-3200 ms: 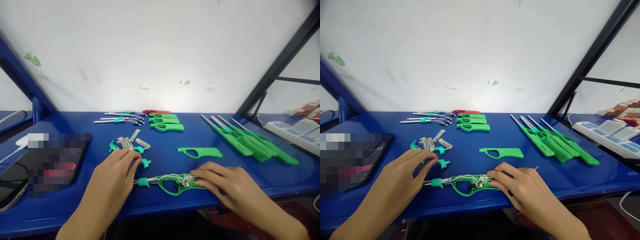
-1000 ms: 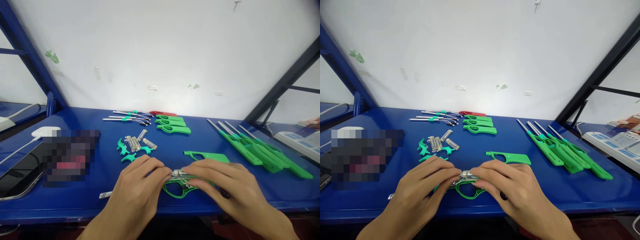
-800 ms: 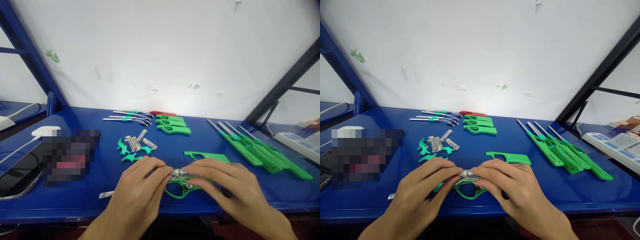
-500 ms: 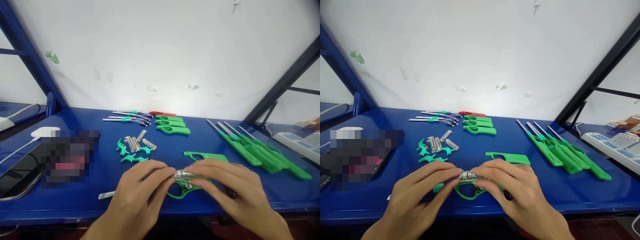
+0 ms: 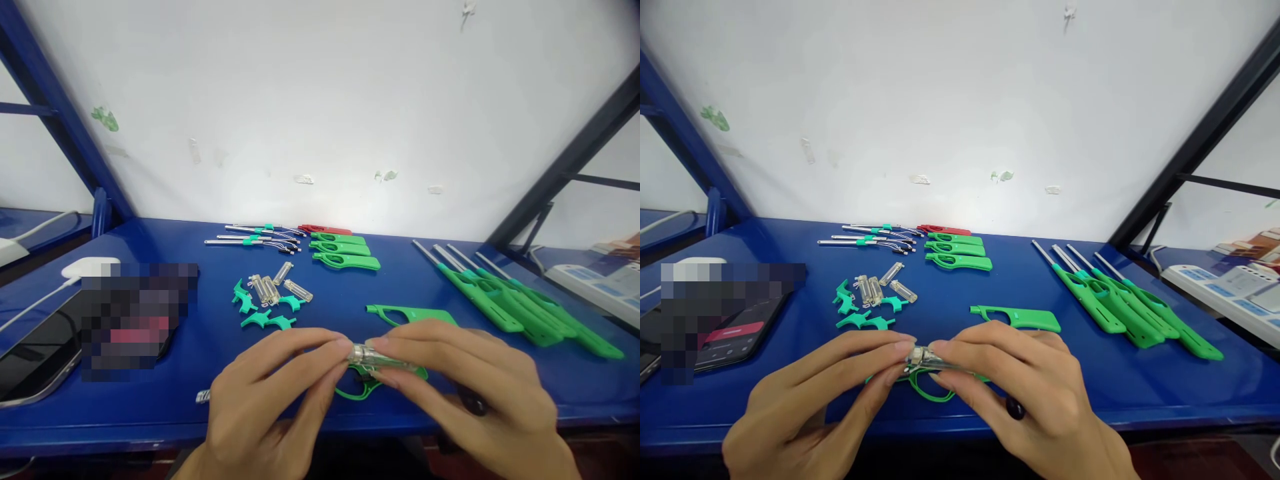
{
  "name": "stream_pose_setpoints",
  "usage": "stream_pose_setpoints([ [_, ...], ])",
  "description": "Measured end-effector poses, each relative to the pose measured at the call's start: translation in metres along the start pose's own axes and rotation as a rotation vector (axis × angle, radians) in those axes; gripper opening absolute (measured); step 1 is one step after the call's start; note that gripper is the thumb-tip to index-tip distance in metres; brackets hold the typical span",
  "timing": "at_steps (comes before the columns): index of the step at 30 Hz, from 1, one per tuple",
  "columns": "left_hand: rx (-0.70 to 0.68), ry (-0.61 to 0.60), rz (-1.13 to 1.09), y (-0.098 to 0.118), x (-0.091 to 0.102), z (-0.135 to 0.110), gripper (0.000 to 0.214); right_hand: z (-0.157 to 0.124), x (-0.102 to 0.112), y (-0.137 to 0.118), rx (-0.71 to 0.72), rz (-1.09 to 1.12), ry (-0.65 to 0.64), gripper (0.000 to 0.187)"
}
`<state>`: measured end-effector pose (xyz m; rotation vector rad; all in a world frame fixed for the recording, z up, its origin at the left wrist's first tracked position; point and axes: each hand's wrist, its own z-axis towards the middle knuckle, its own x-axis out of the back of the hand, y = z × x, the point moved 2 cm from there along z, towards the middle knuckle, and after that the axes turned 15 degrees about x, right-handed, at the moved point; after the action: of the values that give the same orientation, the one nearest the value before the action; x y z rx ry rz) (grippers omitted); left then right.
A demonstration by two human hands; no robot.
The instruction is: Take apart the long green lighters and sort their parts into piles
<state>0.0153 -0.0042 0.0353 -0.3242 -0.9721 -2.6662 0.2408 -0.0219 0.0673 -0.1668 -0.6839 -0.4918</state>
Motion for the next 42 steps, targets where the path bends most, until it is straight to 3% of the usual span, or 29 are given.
stream_pose_setpoints([
  [20, 0.259, -0.012, -0.141, 0.0025, -0.0067, 0.0018, 0.028, 0.0039, -0.0011, -0.0028, 0.007, -0.095, -0.007, 0.015],
  [42, 0.174, -0.038, -0.139, 0.0022, 0.0013, 0.0059, 0.033, 0.0052, 0.0005, -0.0019, 0.007, -0.023, 0.021, 0.010],
])
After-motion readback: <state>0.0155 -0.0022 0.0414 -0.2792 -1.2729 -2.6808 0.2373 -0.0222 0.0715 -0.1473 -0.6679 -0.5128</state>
